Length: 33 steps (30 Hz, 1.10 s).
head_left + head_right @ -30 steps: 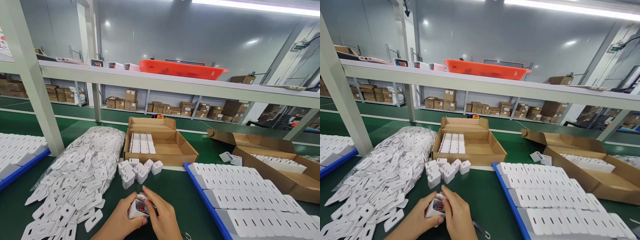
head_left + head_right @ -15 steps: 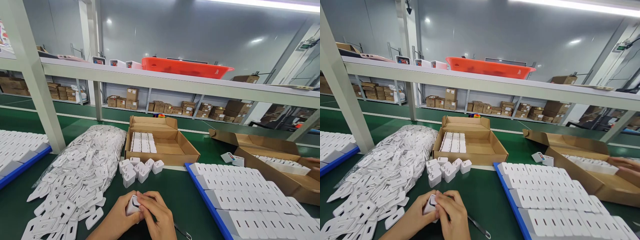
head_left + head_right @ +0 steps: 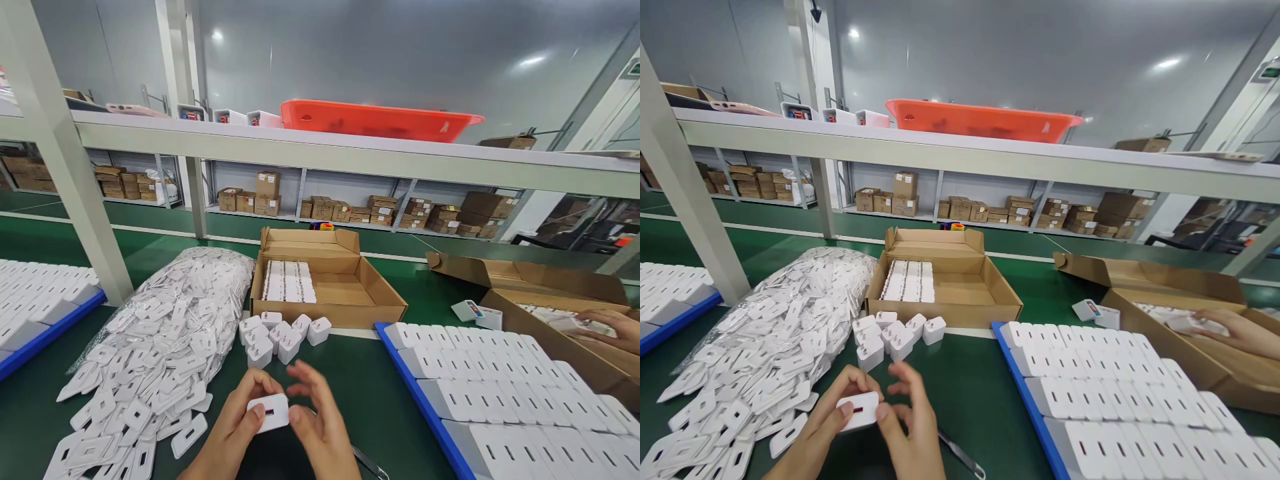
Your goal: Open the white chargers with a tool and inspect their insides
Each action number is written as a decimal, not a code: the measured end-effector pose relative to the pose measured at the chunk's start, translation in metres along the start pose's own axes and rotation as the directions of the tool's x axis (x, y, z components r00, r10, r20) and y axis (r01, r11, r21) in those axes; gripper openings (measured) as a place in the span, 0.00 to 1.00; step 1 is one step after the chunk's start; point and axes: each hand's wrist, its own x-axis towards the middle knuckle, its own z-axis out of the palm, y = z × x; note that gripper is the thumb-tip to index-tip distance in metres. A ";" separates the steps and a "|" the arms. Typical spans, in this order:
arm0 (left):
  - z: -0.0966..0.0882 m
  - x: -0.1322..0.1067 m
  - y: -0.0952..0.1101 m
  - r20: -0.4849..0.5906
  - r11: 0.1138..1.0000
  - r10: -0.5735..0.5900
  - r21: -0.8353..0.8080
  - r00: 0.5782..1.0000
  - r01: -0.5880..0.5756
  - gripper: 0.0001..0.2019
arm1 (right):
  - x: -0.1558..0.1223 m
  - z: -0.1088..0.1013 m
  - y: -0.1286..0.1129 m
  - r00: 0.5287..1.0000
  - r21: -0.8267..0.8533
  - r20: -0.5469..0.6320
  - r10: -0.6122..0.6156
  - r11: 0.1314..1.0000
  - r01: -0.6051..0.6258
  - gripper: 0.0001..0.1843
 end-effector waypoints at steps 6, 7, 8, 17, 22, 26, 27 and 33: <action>-0.003 -0.006 -0.003 0.011 0.974 0.115 0.197 0.993 -0.115 0.17 | 0.001 0.004 0.003 0.940 0.256 0.239 0.245 0.918 -0.304 0.31; -0.004 -0.006 -0.004 0.013 0.966 0.127 0.226 0.992 -0.126 0.17 | 0.001 0.004 0.001 0.932 0.301 0.265 0.248 0.896 -0.325 0.31; -0.005 -0.007 -0.004 0.017 0.959 0.135 0.249 0.991 -0.134 0.17 | 0.001 0.005 -0.002 0.924 0.338 0.293 0.247 0.877 -0.342 0.30; -0.009 0.001 -0.012 -0.024 0.958 0.057 0.282 0.998 -0.048 0.20 | 0.000 0.005 -0.002 0.991 0.240 0.118 0.065 0.966 -0.092 0.19; -0.002 0.006 -0.009 0.036 0.982 -0.187 -0.034 0.982 0.188 0.21 | 0.002 0.000 -0.003 0.997 0.108 0.000 -0.079 0.991 0.079 0.17; 0.001 0.004 -0.003 -0.038 0.987 -0.159 -0.036 0.987 0.158 0.19 | 0.001 0.002 -0.006 0.998 0.140 0.007 -0.057 0.989 0.056 0.14; 0.001 0.003 -0.001 -0.047 0.990 -0.142 -0.006 0.989 0.141 0.19 | 0.001 0.003 -0.007 0.999 0.154 0.025 -0.038 0.987 0.034 0.14; -0.001 0.002 0.001 -0.056 0.988 -0.024 0.153 0.998 0.032 0.15 | 0.001 0.008 -0.012 0.998 0.225 0.049 0.036 0.973 -0.046 0.14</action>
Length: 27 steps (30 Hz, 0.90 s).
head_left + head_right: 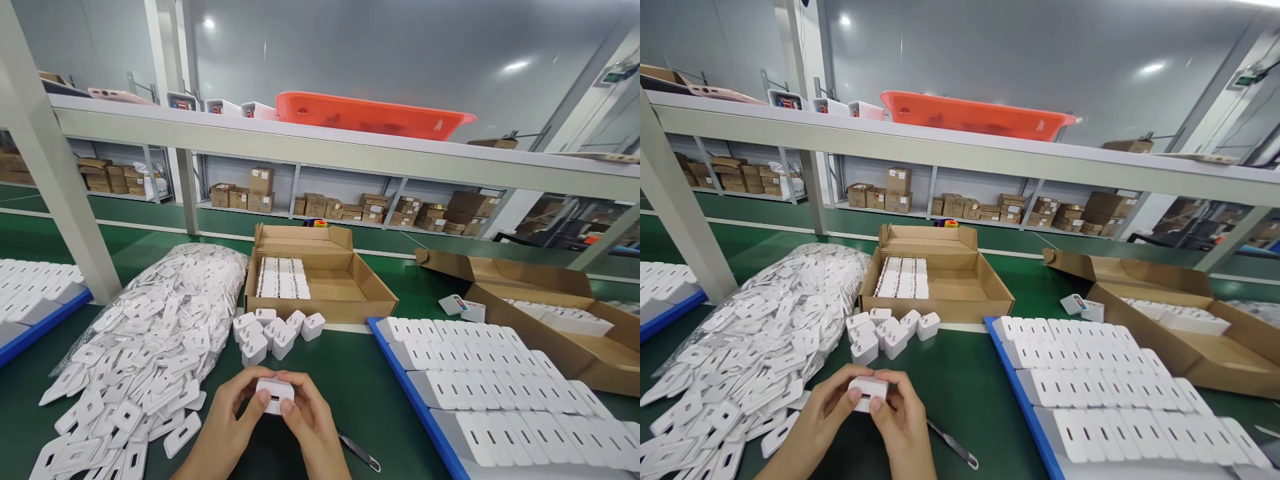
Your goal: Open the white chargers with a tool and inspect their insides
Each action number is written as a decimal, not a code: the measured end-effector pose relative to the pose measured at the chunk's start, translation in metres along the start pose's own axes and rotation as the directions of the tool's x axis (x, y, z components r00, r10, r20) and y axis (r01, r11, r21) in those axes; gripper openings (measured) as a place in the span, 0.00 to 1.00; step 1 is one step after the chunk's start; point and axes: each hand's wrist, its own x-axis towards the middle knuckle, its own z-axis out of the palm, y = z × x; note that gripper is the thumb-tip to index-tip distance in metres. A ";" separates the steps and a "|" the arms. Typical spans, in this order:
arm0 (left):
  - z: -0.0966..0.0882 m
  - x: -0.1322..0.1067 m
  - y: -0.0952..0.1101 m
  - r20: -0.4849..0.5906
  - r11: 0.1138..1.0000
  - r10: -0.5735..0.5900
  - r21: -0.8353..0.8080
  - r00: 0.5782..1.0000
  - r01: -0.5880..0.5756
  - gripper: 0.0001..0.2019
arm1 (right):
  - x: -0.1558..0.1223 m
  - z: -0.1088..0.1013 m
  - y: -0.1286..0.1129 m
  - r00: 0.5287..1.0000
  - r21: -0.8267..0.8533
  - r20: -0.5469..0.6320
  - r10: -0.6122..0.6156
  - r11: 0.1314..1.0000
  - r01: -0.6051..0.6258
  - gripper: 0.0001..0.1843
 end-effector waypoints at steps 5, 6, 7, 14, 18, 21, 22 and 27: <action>0.004 -0.002 -0.002 0.000 1.000 0.012 0.017 1.000 -0.012 0.14 | -0.001 -0.002 0.004 0.995 -0.073 -0.072 -0.062 0.996 0.057 0.12; 0.005 -0.002 -0.002 0.012 1.000 -0.002 -0.007 1.000 0.002 0.14 | -0.001 -0.003 0.005 0.993 -0.097 -0.081 -0.086 0.992 0.078 0.12; 0.005 -0.002 -0.002 0.030 0.999 -0.017 -0.040 0.999 0.018 0.15 | -0.002 -0.003 0.007 0.990 -0.117 -0.091 -0.107 0.988 0.096 0.12; 0.002 0.002 0.000 0.123 0.956 -0.140 -0.241 0.982 0.167 0.21 | 0.002 -0.007 0.007 0.991 -0.274 -0.099 -0.095 0.959 0.064 0.15; -0.005 0.003 -0.006 0.038 0.968 -0.157 -0.194 0.987 0.162 0.22 | 0.006 -0.023 -0.014 0.998 -0.641 -0.033 -0.052 0.767 0.019 0.21; -0.015 0.008 -0.009 -0.076 0.968 -0.207 -0.157 0.975 0.193 0.25 | 0.007 -0.040 -0.026 0.999 -0.966 -0.027 0.020 0.256 -0.031 0.17; -0.018 0.009 -0.009 -0.108 0.968 -0.221 -0.147 0.969 0.204 0.27 | 0.007 -0.044 -0.027 0.997 -0.997 -0.024 0.076 0.076 -0.030 0.12; -0.025 0.013 -0.010 -0.163 0.977 -0.213 -0.067 0.963 0.204 0.28 | 0.007 -0.046 -0.021 0.993 -0.969 0.020 0.116 -0.242 0.048 0.10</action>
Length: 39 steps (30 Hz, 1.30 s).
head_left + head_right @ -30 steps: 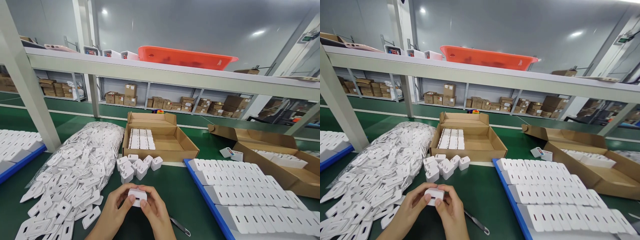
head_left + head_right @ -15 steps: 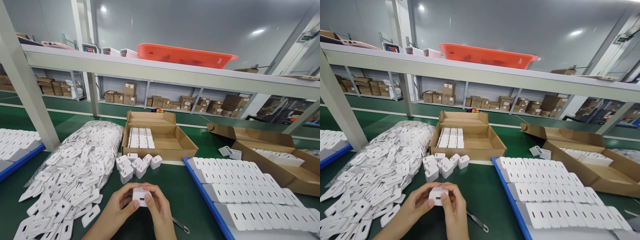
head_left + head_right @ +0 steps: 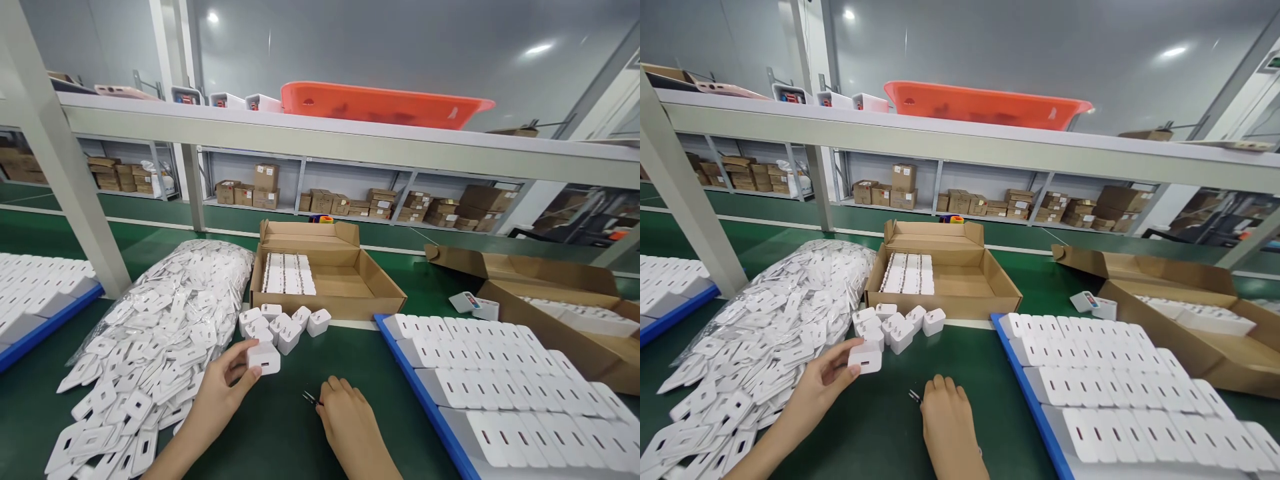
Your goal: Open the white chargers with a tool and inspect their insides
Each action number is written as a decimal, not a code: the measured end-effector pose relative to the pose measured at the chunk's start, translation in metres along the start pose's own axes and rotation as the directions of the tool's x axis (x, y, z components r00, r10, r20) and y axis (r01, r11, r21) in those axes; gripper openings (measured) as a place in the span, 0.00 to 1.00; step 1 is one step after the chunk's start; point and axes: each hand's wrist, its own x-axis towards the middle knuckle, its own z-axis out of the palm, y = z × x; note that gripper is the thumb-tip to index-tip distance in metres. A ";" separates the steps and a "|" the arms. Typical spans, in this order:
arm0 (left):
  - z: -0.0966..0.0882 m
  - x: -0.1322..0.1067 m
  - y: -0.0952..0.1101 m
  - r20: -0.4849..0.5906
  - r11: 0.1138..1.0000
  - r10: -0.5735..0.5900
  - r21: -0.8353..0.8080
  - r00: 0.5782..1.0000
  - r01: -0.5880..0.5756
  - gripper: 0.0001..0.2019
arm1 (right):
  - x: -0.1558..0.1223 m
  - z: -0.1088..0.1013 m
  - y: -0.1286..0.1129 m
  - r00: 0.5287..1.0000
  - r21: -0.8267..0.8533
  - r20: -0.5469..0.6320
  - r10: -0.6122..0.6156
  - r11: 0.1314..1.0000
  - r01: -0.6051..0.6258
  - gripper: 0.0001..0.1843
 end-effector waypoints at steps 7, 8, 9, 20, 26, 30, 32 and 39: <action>0.006 -0.001 -0.008 0.042 0.976 0.090 0.193 0.995 -0.097 0.21 | -0.002 -0.009 -0.011 0.986 0.604 -0.166 0.013 0.792 0.091 0.13; 0.006 -0.001 -0.008 0.048 0.973 0.099 0.204 0.994 -0.107 0.21 | -0.004 -0.011 -0.013 0.982 0.627 -0.187 -0.011 0.769 0.128 0.15; 0.006 -0.001 -0.008 0.053 0.971 0.107 0.211 0.993 -0.116 0.20 | -0.005 -0.013 -0.015 0.978 0.639 -0.205 -0.032 0.753 0.159 0.17; 0.008 -0.004 -0.011 0.062 0.934 0.198 0.290 0.978 -0.208 0.18 | -0.008 -0.012 -0.025 0.971 0.529 -0.232 -0.059 0.830 0.176 0.14; 0.010 -0.008 -0.011 0.141 0.884 0.213 0.395 0.967 -0.252 0.18 | -0.010 -0.010 -0.032 0.977 0.322 -0.191 -0.093 0.935 0.151 0.16; 0.010 -0.009 -0.011 0.162 0.823 0.262 0.478 0.951 -0.308 0.18 | -0.012 -0.013 -0.035 0.979 0.173 -0.157 -0.128 0.973 0.155 0.15; 0.010 -0.010 -0.013 0.164 0.792 0.292 0.511 0.942 -0.334 0.18 | -0.013 -0.015 -0.036 0.977 0.090 -0.147 -0.157 0.981 0.171 0.13; 0.012 -0.013 -0.021 0.145 0.718 0.342 0.597 0.929 -0.358 0.18 | -0.012 -0.013 -0.042 0.933 -0.107 -0.153 -0.325 0.944 0.312 0.18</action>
